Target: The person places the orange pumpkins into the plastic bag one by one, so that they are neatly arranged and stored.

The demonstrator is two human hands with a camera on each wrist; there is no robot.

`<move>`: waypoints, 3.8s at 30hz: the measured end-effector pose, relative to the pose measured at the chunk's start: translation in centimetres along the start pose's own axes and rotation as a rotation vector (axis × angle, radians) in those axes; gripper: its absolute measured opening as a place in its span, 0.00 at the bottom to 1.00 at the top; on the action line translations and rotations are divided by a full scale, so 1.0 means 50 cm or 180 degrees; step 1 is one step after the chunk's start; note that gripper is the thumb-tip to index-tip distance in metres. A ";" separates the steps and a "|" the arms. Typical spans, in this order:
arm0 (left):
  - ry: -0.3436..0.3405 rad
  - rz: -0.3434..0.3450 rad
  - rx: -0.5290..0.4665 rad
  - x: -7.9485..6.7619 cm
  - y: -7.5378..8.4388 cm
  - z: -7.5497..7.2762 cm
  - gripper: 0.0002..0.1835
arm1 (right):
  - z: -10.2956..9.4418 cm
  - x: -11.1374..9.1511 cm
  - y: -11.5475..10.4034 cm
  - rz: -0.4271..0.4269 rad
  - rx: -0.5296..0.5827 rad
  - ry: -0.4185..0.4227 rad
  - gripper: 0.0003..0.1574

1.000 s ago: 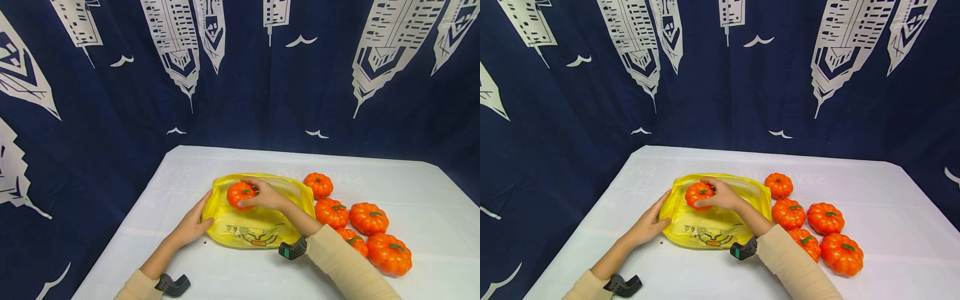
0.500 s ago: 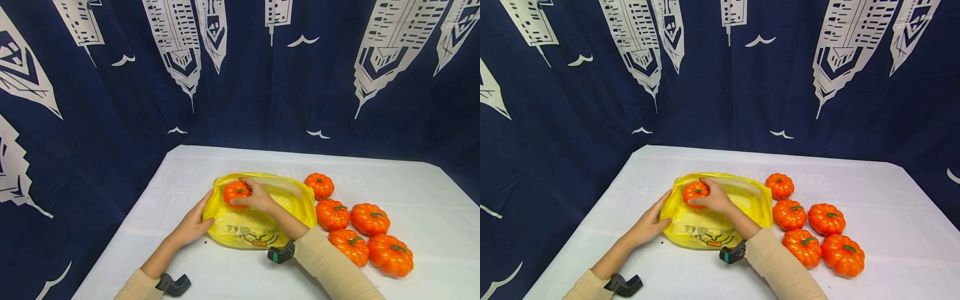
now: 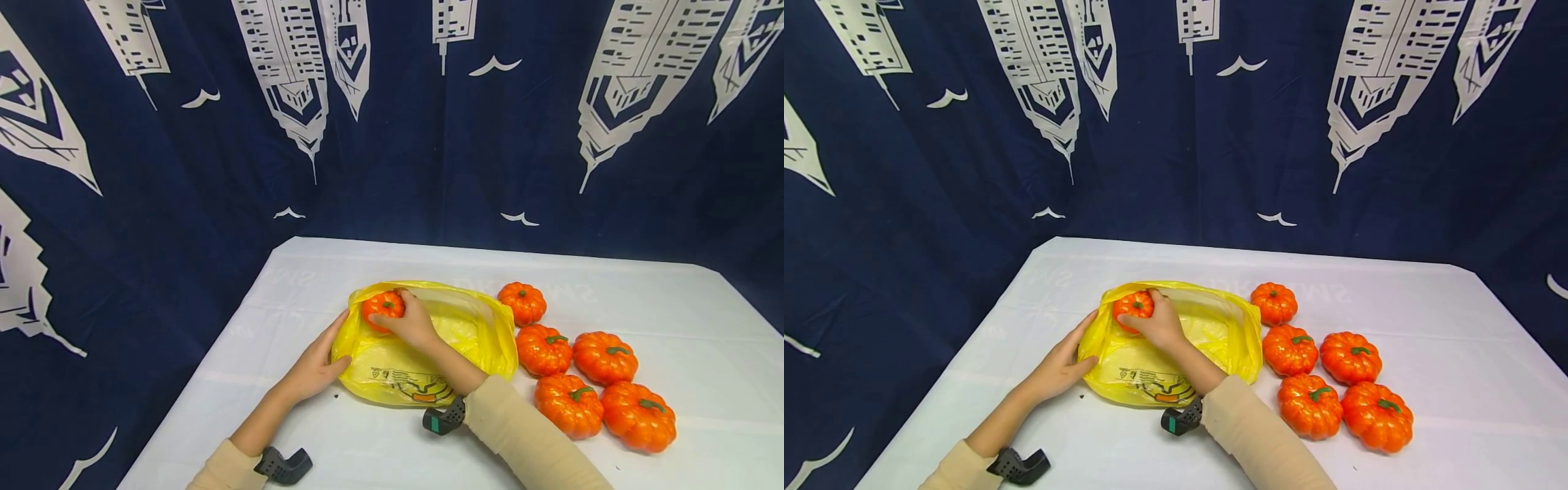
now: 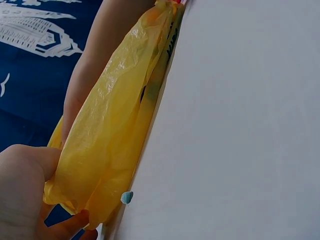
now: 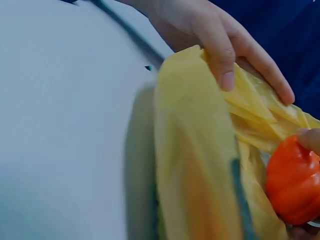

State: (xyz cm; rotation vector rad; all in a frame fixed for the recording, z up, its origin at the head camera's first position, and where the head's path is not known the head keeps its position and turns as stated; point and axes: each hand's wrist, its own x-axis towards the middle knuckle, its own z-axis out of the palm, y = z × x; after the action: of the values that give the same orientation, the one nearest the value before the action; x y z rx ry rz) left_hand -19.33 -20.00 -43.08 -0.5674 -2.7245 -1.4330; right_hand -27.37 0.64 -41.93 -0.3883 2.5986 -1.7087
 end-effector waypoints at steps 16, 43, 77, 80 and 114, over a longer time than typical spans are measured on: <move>0.0032 0.0072 0.0018 0.004 -0.006 0.002 0.44 | 0.030 -0.003 0.002 -0.0001 -0.0067 0.0337 0.48; 0.0077 0.0091 -0.0038 0.003 -0.007 0.003 0.45 | -0.051 -0.050 -0.032 0.0033 -0.0169 -0.0031 0.53; 0.0123 0.0155 0.0032 0.003 -0.011 0.004 0.45 | -0.269 -0.166 -0.010 -0.0692 0.0317 0.0322 0.30; 0.0104 0.0121 0.0016 0.002 -0.009 0.003 0.45 | -0.295 -0.178 -0.007 -0.0756 0.0344 0.0379 0.29; 0.0123 0.0183 0.0020 0.002 -0.011 0.006 0.45 | -0.555 -0.291 0.104 -0.0049 -0.0417 0.0867 0.29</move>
State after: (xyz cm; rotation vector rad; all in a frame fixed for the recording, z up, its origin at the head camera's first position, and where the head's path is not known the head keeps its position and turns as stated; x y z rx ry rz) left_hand -19.58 -20.03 -43.69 -0.6059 -2.6596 -1.4071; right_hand -18.22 30.70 -37.28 -0.1878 2.9145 -1.7104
